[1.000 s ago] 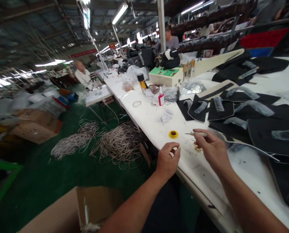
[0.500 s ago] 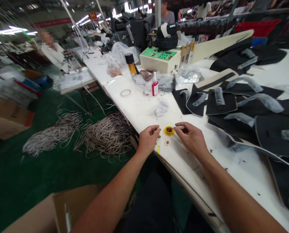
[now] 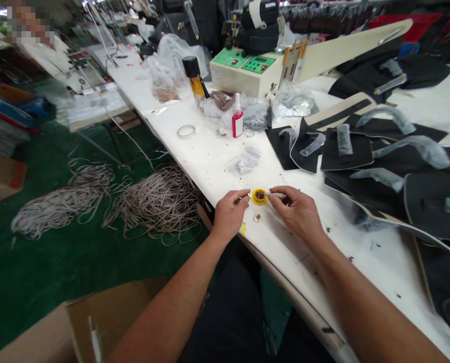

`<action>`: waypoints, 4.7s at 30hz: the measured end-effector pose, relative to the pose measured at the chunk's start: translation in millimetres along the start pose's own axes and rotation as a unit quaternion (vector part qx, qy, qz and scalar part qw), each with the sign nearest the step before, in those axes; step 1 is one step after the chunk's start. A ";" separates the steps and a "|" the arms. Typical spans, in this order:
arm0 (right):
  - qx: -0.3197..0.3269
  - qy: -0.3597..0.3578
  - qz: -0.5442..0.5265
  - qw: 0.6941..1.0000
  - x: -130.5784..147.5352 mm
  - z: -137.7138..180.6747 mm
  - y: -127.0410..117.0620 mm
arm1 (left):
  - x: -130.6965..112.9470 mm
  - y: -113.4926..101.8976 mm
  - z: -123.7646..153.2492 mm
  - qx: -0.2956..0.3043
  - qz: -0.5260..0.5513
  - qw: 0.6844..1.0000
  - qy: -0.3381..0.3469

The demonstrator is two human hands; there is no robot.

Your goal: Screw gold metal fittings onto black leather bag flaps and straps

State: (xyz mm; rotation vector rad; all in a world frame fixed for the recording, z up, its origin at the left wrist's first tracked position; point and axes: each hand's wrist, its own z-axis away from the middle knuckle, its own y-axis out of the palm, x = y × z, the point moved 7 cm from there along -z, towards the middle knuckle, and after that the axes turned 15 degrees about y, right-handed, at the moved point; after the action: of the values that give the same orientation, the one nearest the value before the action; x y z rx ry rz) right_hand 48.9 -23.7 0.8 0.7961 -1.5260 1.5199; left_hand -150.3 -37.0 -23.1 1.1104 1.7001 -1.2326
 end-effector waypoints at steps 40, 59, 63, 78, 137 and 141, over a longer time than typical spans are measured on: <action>0.071 0.023 -0.025 0.997 3.1 3.8 3.1 | -4.0 4.9 9.1 0.012 -0.046 0.996 0.075; 0.078 0.053 -0.152 0.984 6.5 6.6 1.8 | 1.9 6.6 10.9 0.002 -0.011 0.998 0.064; 0.081 0.056 -0.144 0.985 4.8 6.2 2.9 | -0.5 6.0 10.9 0.002 -0.016 0.998 0.064; 0.028 0.032 -0.122 0.992 16.9 7.5 -22.1 | -6.0 2.1 12.1 -0.006 -0.034 0.998 0.059; 0.073 0.039 -0.073 0.994 -3.8 -0.7 -17.1 | -31.8 -9.9 41.0 -0.071 0.143 0.982 -0.098; 0.057 0.037 -0.054 0.996 -5.6 -0.2 -13.8 | -23.5 -20.2 22.4 -0.037 0.034 0.998 -0.047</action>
State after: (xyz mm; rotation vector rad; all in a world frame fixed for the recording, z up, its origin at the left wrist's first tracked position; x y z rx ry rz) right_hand 63.6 -25.1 2.4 0.8639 -1.3305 1.5508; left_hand -159.4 -66.9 -1.0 1.0418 1.6122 -1.1529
